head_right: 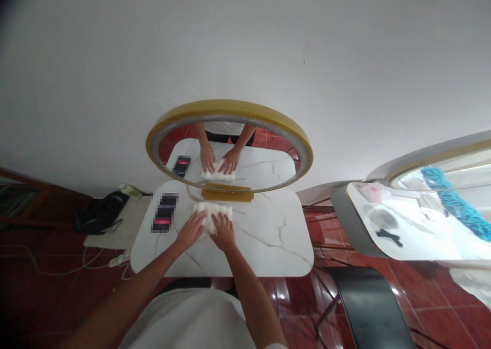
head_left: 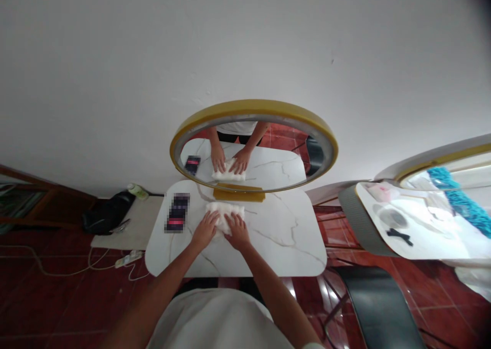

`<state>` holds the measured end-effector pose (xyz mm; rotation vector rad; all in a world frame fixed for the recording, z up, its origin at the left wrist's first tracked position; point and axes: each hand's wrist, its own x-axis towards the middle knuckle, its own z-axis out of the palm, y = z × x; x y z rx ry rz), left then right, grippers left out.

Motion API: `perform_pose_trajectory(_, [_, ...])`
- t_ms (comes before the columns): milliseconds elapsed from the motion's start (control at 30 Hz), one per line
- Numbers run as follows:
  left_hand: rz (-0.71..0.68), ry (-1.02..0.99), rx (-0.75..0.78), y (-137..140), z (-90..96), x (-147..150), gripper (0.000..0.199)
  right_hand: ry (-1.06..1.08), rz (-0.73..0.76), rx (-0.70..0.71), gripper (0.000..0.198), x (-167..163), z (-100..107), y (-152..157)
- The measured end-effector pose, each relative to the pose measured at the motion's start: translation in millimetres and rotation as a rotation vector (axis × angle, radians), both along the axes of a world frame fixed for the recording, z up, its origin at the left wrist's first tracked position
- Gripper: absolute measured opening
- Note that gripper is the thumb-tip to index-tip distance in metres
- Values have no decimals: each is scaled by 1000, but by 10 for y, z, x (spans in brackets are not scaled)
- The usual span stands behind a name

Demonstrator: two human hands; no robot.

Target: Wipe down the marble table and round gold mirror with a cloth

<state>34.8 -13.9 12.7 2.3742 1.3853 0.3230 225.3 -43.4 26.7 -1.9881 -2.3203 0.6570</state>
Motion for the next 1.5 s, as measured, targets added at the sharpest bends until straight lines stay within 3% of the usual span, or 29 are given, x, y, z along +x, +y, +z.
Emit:
perform_pose_trajectory(100, [22, -26, -41, 125, 21, -13, 60, 2, -14, 4, 81, -37, 1, 107])
perform_pose_trajectory(200, [31, -58, -98, 82, 31, -14, 66, 6, -15, 6, 80, -26, 29, 27])
perform_pose_trajectory(467, [-110, -37, -196, -531, 140, 90, 76, 64, 10, 1, 81, 326, 19, -701])
perform_pose_trajectory(667, [-249, -62, -295, -887, 177, 466, 78, 66, 11, -79, 85, 863, 10, -1186])
perform_pose_trajectory(867, [-346, -53, -319, -1019, 141, 1008, 76, 54, -16, -87, 85, 1451, 24, -1411])
perform_pose_trajectory(1033, [-310, -11, -278, -902, 72, 1341, 73, 31, -51, -32, 83, 1678, -11, -1256])
perform_pose_trajectory(1333, [-185, 10, -183, -133, 99, 1695, 61, 12, -71, 76, 78, 1791, -25, -395])
perform_pose_trajectory(1500, [-172, 4, -174, 20, 103, 1843, 58, 39, -53, 89, 78, 1875, -86, -171])
